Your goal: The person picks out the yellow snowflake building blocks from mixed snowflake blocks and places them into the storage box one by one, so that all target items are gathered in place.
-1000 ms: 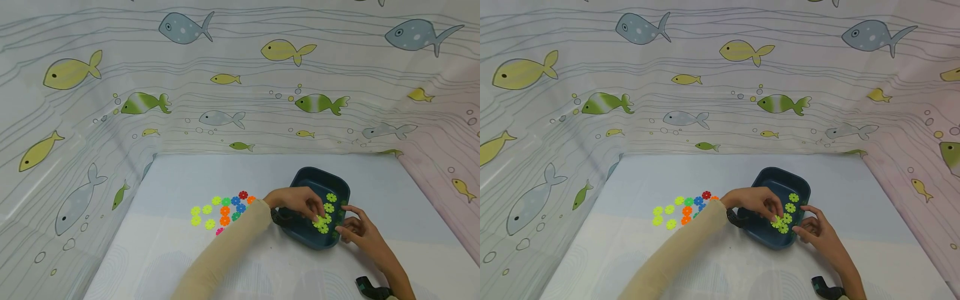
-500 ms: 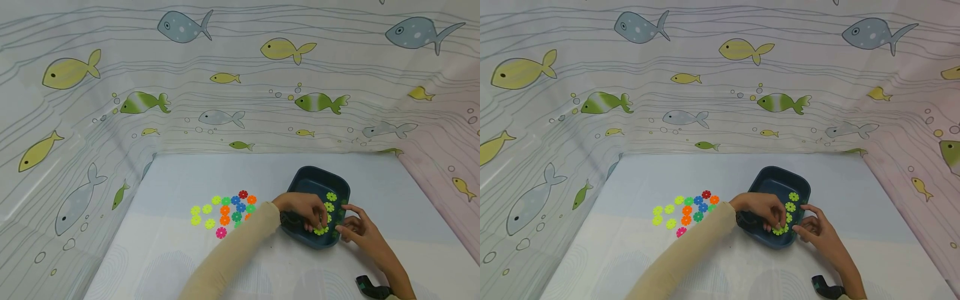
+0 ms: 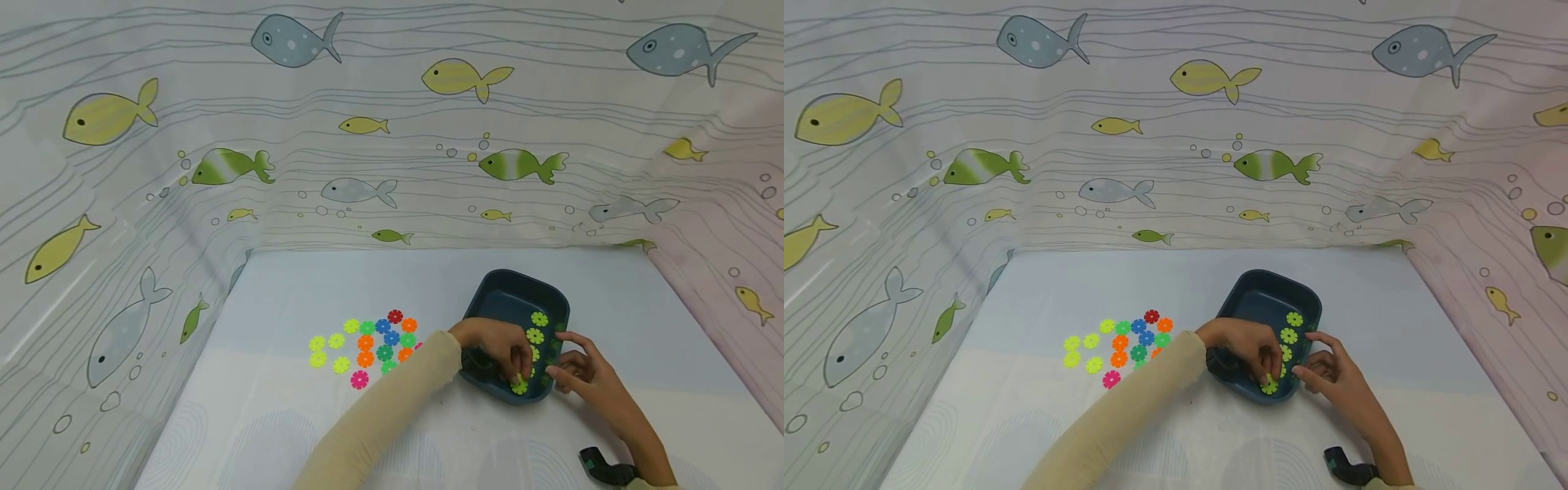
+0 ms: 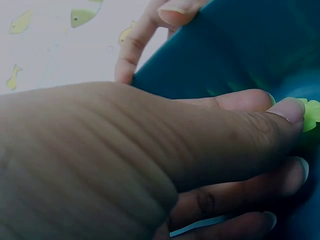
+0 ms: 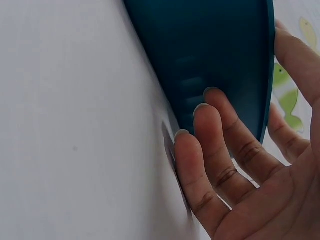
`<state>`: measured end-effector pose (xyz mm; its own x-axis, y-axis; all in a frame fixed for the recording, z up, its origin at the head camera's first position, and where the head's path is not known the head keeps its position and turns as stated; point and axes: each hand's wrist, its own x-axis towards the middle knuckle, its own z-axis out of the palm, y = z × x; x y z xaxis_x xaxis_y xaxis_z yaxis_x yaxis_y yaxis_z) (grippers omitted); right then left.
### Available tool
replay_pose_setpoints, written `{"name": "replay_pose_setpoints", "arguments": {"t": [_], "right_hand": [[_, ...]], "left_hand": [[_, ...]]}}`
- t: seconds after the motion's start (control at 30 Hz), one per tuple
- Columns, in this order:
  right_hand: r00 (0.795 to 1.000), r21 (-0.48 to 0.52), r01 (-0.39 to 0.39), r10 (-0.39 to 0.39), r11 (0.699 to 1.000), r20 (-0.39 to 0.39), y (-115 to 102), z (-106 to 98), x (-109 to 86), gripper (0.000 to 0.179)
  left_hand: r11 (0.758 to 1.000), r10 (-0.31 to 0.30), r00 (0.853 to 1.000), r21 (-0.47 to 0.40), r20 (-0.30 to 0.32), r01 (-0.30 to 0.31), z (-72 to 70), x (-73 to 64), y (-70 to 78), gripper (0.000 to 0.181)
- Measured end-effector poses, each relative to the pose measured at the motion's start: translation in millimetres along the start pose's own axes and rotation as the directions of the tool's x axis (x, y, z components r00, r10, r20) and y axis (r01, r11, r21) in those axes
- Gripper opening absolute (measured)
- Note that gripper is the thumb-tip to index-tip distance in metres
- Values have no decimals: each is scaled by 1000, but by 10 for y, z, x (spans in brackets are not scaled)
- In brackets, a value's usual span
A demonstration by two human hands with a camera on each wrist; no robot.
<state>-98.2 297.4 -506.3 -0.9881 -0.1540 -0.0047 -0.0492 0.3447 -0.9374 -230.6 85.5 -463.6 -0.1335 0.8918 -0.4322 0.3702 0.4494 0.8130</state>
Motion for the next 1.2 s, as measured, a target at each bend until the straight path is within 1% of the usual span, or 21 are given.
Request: {"name": "replay_pose_setpoints", "arguments": {"t": [0.1,0.27,0.4,0.5,0.6,0.73,0.87,0.97,1.13,1.2], "right_hand": [[1000,2,-2,2,1000,3,7,-5,7,68],[1000,3,7,-7,1000,5,19,-6,8,69],[1000,8,10,-10,1000,6,-2,-2,3,69],[1000,10,6,-6,1000,4,-14,-3,3,69],[1000,4,5,-5,1000,5,-5,-6,4,68],[1000,5,-1,1,1000,5,17,-9,6,68],[1000,11,-4,4,1000,4,25,-8,3,69],[1000,6,0,0,1000,2,18,-6,5,69],[1000,-2,-4,4,1000,-7,-8,5,6,69],[1000,2,-11,11,1000,-13,-16,10,3,69]], "left_hand": [[999,0,1000,45,6,0,6,9,3,16],[996,-7,1000,89,23,5,9,9,4,17],[991,11,999,132,34,-16,-2,2,-5,18],[988,18,999,156,29,-23,-13,-8,-7,20],[987,20,1000,158,18,-23,-25,-30,-5,21],[987,45,999,152,-8,-44,-52,-84,-2,22],[991,91,995,105,-42,-86,-88,-173,-5,24],[991,122,989,61,-79,-117,-119,-264,-20,26],[987,160,975,40,-152,-155,-160,-438,-39,24],[985,172,969,44,-179,-167,-166,-504,-42,23]]}}
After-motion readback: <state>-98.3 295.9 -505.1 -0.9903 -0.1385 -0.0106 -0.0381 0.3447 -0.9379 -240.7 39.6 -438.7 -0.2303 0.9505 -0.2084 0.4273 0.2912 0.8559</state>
